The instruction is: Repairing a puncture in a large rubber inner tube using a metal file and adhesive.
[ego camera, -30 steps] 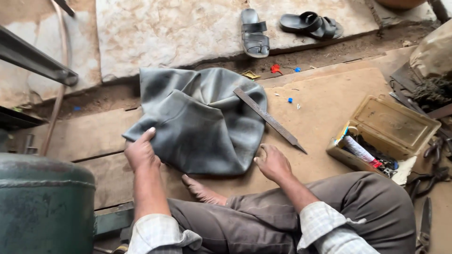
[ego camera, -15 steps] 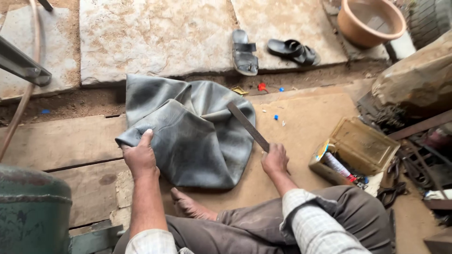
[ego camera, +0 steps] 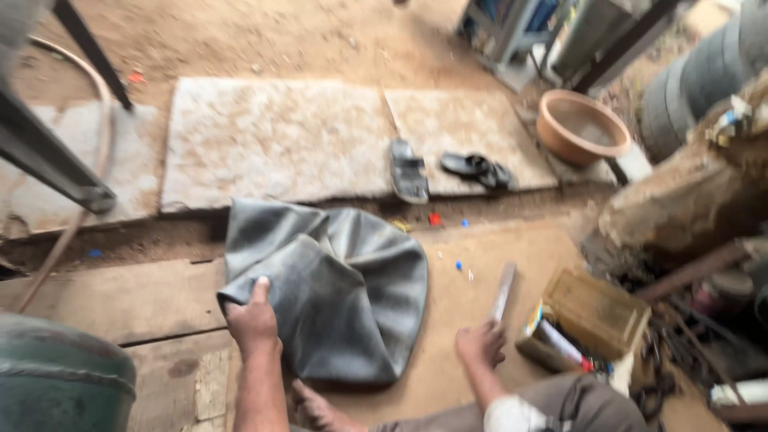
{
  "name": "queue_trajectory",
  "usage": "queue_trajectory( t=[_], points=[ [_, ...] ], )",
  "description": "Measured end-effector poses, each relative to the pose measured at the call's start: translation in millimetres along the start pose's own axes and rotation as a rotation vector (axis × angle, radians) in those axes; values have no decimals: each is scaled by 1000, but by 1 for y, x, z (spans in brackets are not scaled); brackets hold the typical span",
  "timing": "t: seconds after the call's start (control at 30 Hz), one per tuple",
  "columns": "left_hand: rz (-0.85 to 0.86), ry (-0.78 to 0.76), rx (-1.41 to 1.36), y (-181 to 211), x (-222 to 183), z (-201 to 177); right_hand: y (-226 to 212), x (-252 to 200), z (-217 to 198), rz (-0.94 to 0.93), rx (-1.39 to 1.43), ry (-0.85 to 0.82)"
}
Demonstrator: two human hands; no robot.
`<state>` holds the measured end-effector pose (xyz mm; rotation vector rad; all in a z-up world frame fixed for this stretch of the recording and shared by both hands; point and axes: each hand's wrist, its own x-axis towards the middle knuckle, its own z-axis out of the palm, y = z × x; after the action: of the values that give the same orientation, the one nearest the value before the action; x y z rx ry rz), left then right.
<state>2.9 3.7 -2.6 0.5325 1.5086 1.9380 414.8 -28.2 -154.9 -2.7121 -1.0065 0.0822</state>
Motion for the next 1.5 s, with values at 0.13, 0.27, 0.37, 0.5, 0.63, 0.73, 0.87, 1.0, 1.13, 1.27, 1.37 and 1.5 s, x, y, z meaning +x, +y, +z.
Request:
queue_trajectory(
  t=[0.13, 0.27, 0.37, 0.5, 0.63, 0.73, 0.87, 1.0, 1.13, 1.27, 1.37, 1.5],
  points=[
    [-15, 45, 55, 0, -1, 1, -21, -50, 9, -337, 107, -194],
    [-20, 44, 110, 11, -4, -2, -35, -92, 16, 110, 641, -906],
    [-114, 27, 3, 2, 0, -4, -37, -92, 26, 300, 851, -1097],
    [-198, -4, -191, -23, 5, -12, -50, -101, -9, 19, 699, -1040],
    [-147, -24, -201, -19, 4, -20, -44, -120, 4, -624, 421, -636],
    [-235, 9, -252, -14, -5, -23, -43, -119, 7, -811, 284, -400],
    [-174, 18, -186, -22, -5, -31, -64, -91, -22, -498, 352, -559],
    [-277, 17, -217, -25, -18, -23, -90, 10, -87, -622, 344, -460],
    [-544, -11, -13, -106, -63, 9, -111, 75, -192, -675, 228, -152],
    [-710, -255, -72, -192, -153, 30, -108, 109, -215, -705, 424, 218],
    [-1036, -377, -38, -240, -185, 30, -80, 98, -183, -764, 488, 112],
    [-1125, -425, 210, -218, -183, 20, -40, 22, -130, -1093, 579, -181]
  ],
)
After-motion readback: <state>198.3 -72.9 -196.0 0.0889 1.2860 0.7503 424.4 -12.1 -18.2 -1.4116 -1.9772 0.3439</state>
